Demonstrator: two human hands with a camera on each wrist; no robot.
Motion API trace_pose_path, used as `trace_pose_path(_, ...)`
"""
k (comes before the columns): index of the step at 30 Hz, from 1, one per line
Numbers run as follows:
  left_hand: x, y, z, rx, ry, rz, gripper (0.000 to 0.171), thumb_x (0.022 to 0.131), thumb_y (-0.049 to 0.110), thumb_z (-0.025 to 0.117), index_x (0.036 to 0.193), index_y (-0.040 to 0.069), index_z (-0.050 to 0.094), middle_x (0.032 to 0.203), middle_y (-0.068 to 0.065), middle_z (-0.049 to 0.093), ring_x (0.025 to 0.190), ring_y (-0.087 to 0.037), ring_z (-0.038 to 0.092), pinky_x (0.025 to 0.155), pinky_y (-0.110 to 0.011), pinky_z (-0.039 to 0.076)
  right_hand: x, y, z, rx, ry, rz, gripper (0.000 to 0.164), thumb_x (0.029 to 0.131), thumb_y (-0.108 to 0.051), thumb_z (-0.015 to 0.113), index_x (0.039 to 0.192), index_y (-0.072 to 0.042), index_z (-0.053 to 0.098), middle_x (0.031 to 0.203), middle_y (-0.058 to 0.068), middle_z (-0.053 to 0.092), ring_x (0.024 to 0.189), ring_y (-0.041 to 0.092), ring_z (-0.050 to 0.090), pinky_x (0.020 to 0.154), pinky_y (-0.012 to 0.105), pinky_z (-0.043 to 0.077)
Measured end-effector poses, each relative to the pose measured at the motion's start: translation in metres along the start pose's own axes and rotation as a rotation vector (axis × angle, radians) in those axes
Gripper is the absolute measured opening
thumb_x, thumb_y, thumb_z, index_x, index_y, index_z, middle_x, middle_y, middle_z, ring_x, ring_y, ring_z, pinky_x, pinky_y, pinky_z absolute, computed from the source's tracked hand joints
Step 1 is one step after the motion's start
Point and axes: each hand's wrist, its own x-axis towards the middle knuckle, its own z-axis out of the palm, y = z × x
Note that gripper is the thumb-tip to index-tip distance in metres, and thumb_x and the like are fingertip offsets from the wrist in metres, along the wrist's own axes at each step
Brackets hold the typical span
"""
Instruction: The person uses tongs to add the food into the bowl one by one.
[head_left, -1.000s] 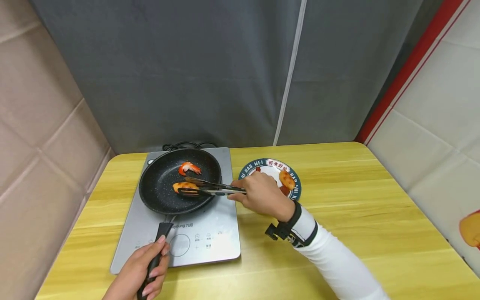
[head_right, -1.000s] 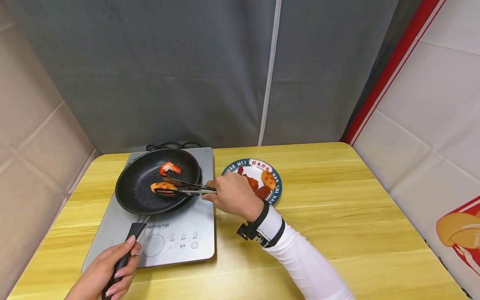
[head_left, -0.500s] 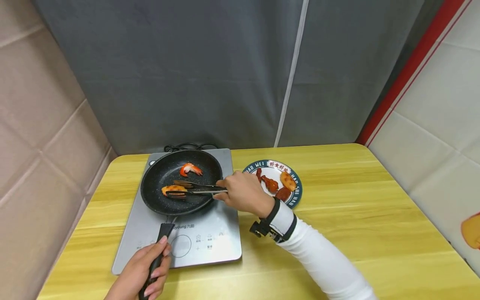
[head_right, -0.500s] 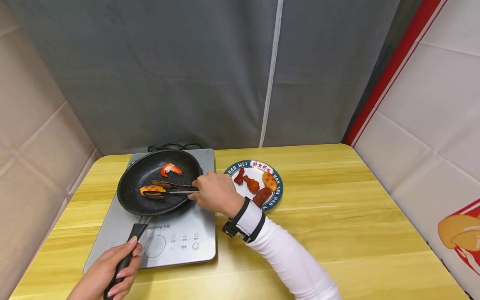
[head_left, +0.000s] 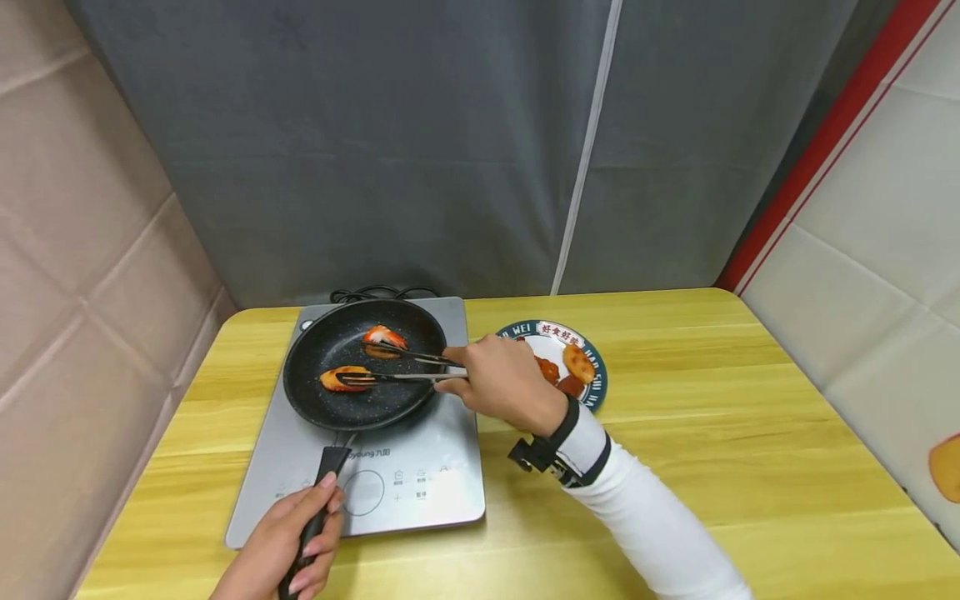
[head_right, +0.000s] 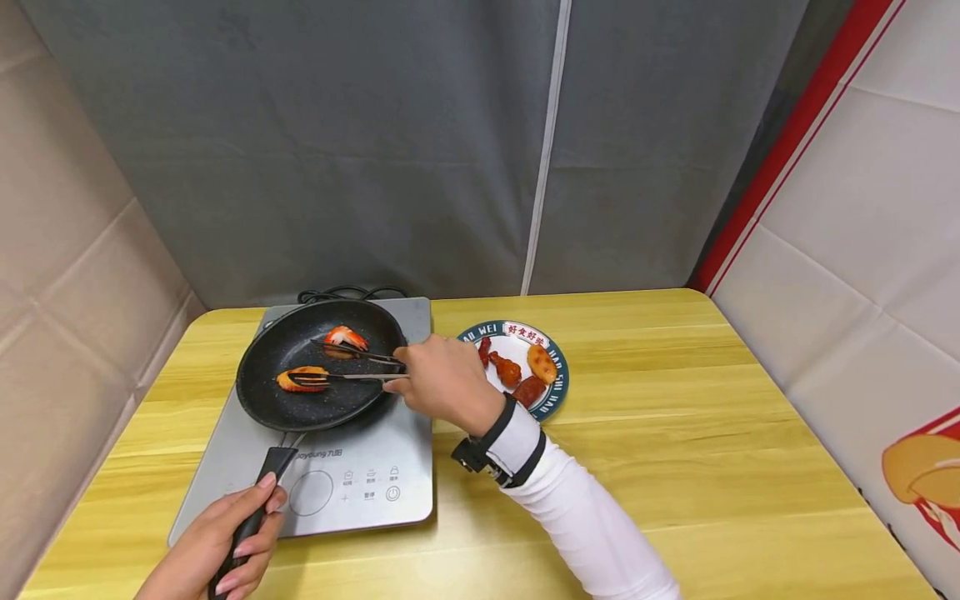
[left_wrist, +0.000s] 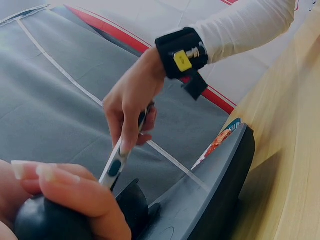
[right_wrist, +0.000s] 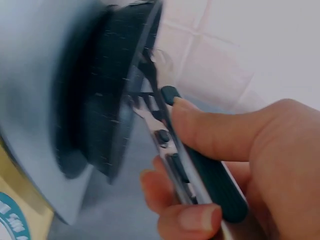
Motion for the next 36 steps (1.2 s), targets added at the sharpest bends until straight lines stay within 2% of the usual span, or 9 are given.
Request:
trace_pose_path(4, 0.0, 0.0, -0.001, -0.005, -0.012, 0.0, 0.032, 0.102, 0.036, 0.03, 0.091, 0.008, 0.04, 0.058, 0.006, 0.034, 0.039, -0.009, 0.032, 0.039, -0.045, 0.005, -0.013, 0.0, -0.011, 0.019, -0.013, -0.034, 0.028, 0.085, -0.047, 0.06, 0.1, -0.025, 0.068, 0.054, -0.009, 0.044, 0.049, 0.007, 0.044, 0.035, 0.023, 0.031)
trace_pose_path(7, 0.0, 0.001, -0.001, -0.01, -0.011, -0.008, 0.033, 0.102, 0.037, 0.031, 0.091, 0.008, 0.039, 0.058, 0.006, 0.034, 0.039, -0.009, 0.032, 0.039, -0.045, 0.005, -0.018, -0.003, -0.016, 0.045, -0.038, -0.06, 0.021, 0.085, -0.045, 0.062, 0.092, -0.026, 0.068, 0.052, -0.008, 0.04, 0.047, 0.007, 0.044, 0.034, 0.023, 0.03)
trace_pose_path(14, 0.0, 0.002, 0.0, -0.014, 0.013, -0.022, 0.034, 0.101, 0.039, 0.033, 0.092, 0.007, 0.039, 0.059, 0.005, 0.034, 0.039, -0.009, 0.032, 0.04, -0.045, 0.006, -0.011, -0.014, -0.008, 0.02, -0.032, -0.059, 0.02, 0.085, -0.045, 0.061, 0.084, -0.026, 0.067, 0.052, -0.008, 0.044, 0.046, 0.009, 0.045, 0.032, 0.026, 0.032)
trace_pose_path(23, 0.0, 0.002, 0.001, -0.005, 0.002, -0.012, 0.033, 0.102, 0.038, 0.032, 0.091, 0.008, 0.04, 0.059, 0.006, 0.034, 0.039, -0.008, 0.032, 0.04, -0.046, 0.006, 0.004, -0.022, 0.009, -0.097, 0.062, -0.03, 0.026, 0.086, -0.044, 0.06, 0.076, -0.02, 0.059, 0.055, -0.003, 0.048, 0.048, 0.015, 0.045, 0.032, 0.029, 0.031)
trace_pose_path(29, 0.001, 0.002, 0.001, 0.016, -0.001, -0.017, 0.034, 0.101, 0.039, 0.031, 0.09, 0.008, 0.039, 0.058, 0.005, 0.034, 0.038, -0.008, 0.032, 0.04, -0.047, 0.007, 0.011, -0.026, 0.017, -0.14, 0.099, -0.004, 0.029, 0.086, -0.047, 0.06, 0.079, -0.019, 0.06, 0.059, 0.001, 0.052, 0.05, 0.02, 0.05, 0.034, 0.033, 0.035)
trace_pose_path(36, 0.001, 0.002, 0.0, 0.005, -0.001, -0.023, 0.034, 0.101, 0.039, 0.031, 0.09, 0.007, 0.039, 0.058, 0.006, 0.034, 0.038, -0.008, 0.032, 0.04, -0.046, 0.007, 0.017, -0.029, 0.021, -0.175, 0.139, -0.018, 0.031, 0.086, -0.048, 0.059, 0.078, -0.018, 0.061, 0.058, 0.0, 0.054, 0.047, 0.019, 0.05, 0.035, 0.033, 0.039)
